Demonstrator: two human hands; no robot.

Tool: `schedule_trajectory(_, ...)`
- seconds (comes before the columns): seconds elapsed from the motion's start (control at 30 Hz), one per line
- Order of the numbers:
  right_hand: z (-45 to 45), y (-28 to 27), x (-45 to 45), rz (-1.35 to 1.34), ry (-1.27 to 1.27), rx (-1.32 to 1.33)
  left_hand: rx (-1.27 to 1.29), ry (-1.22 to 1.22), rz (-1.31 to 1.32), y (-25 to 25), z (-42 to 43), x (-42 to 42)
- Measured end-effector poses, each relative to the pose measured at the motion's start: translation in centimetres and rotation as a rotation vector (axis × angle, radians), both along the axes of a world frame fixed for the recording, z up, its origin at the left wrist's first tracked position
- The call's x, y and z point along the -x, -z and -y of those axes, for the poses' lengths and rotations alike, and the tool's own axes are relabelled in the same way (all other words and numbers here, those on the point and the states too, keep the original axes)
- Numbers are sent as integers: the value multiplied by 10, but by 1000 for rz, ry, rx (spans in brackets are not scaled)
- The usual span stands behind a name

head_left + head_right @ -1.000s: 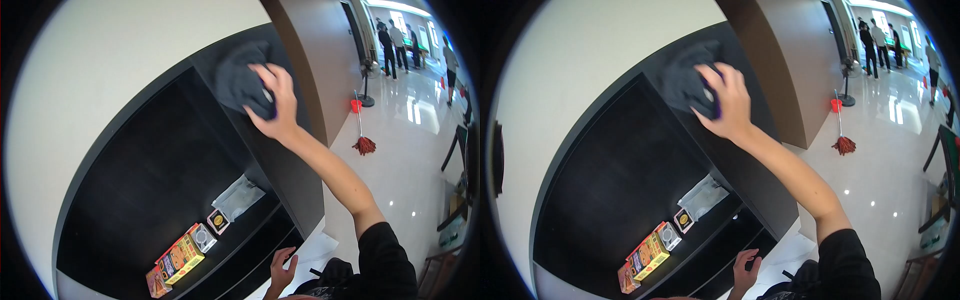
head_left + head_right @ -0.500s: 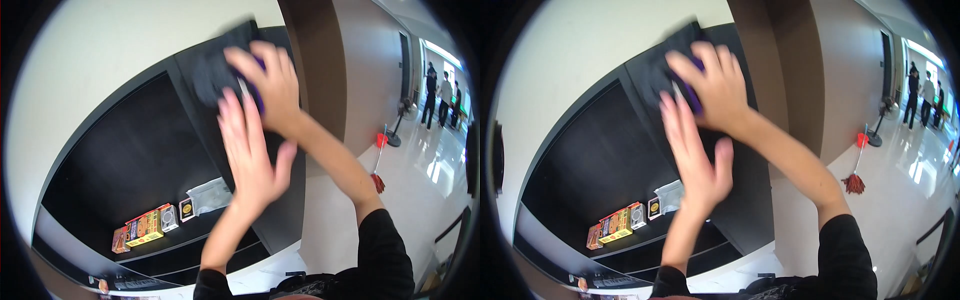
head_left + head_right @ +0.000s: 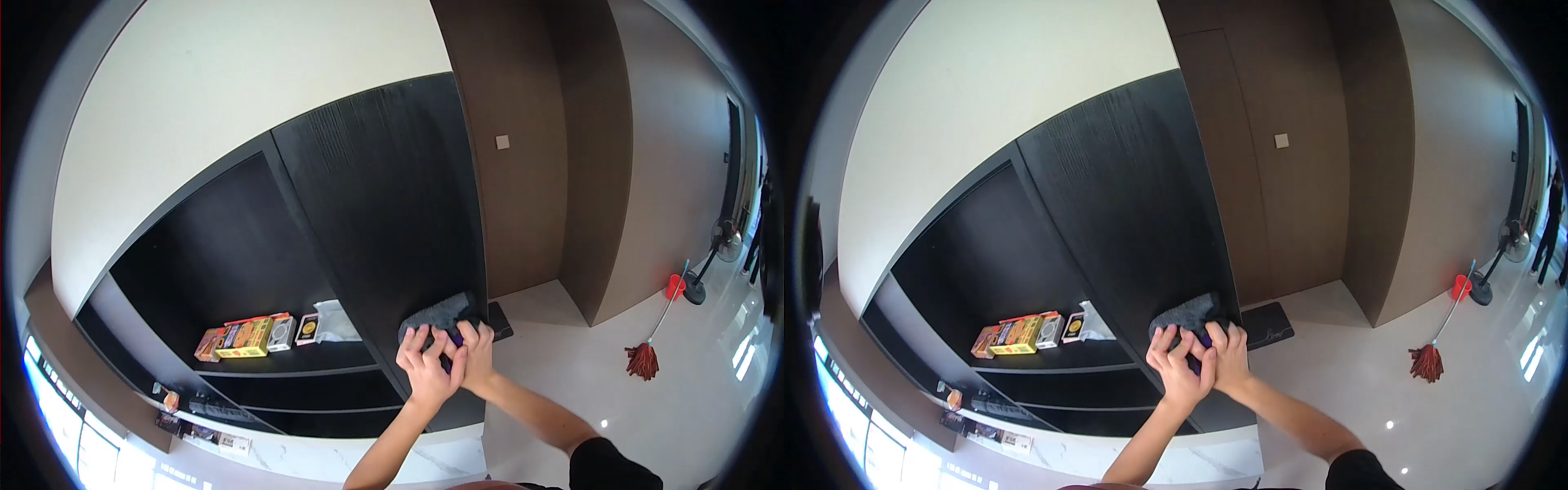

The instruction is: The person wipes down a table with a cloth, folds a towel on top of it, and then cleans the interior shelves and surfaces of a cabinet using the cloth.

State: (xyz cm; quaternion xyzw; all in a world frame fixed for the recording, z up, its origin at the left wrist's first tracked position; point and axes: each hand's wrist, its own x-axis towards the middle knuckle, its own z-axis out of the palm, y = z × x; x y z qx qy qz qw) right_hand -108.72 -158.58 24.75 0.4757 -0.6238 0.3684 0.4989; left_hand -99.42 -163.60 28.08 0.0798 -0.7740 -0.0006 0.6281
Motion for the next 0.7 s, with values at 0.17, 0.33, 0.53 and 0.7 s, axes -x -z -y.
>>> schedule_trajectory(0.17, 8, -157, 14, -154, -55, 26, 139, 31, -158, -154, 7, 7)
schedule_trajectory(0.33, 13, -295, 7, -165, -25, 231, 226, 42, -413, -278, 21, 28)
schedule_trajectory(0.53, 23, -83, 22, -34, -108, 175, -44, 12, -190, -84, -2, 13)
schedule_trajectory(0.7, -9, 191, 32, 82, -75, -288, -401, -39, 224, 141, -37, -31)
